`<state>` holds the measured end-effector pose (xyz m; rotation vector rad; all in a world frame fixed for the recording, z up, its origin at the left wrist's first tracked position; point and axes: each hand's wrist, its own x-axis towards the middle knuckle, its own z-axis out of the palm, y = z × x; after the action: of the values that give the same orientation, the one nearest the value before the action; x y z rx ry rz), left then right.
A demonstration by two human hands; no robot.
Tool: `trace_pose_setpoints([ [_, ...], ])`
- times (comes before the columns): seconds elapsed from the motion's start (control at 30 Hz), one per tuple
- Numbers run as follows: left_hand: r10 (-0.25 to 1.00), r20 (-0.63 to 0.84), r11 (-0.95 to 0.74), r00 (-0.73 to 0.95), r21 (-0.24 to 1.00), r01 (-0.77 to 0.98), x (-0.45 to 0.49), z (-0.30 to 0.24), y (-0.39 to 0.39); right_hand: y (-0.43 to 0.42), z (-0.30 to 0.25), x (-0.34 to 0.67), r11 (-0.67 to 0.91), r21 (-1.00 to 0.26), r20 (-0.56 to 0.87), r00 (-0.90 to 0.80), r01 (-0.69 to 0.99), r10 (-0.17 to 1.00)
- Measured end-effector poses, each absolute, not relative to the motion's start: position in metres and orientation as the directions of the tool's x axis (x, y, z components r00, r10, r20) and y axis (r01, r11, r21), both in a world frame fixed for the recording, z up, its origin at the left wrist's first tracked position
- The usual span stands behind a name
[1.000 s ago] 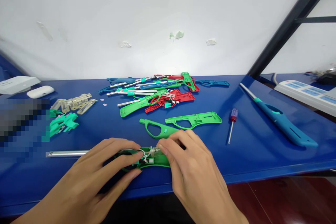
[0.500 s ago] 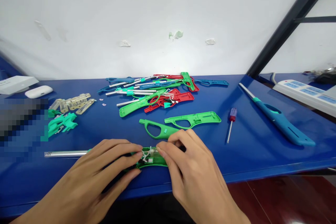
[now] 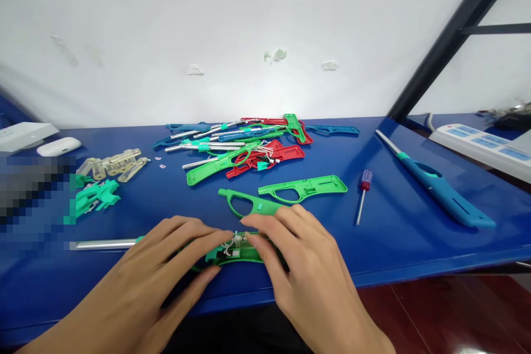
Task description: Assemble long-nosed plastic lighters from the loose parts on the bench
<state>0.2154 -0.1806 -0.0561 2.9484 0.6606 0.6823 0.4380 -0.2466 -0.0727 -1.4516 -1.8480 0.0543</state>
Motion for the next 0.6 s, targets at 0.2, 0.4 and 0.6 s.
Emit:
trace_pose_setpoints([
  [0.2,0.418,0.379,-0.908,0.825,0.141,0.396,0.2139,-0.0556,-0.1805,-0.2463,-0.0708,0.4382,0.335,-0.473,0.518,-0.051,0.815,0.854],
  [0.4,0.391,0.412,-0.919,0.823,0.130,0.372,0.2150,-0.0535,-0.1796,-0.2464,-0.0707,0.4378,0.331,-0.466,0.506,-0.060,0.820,0.860],
  [0.6,0.328,0.435,-0.937,0.839,0.036,0.347,0.2179,-0.0535,-0.1797,-0.2472,-0.0715,0.4370,0.339,-0.451,0.528,-0.060,0.826,0.847],
])
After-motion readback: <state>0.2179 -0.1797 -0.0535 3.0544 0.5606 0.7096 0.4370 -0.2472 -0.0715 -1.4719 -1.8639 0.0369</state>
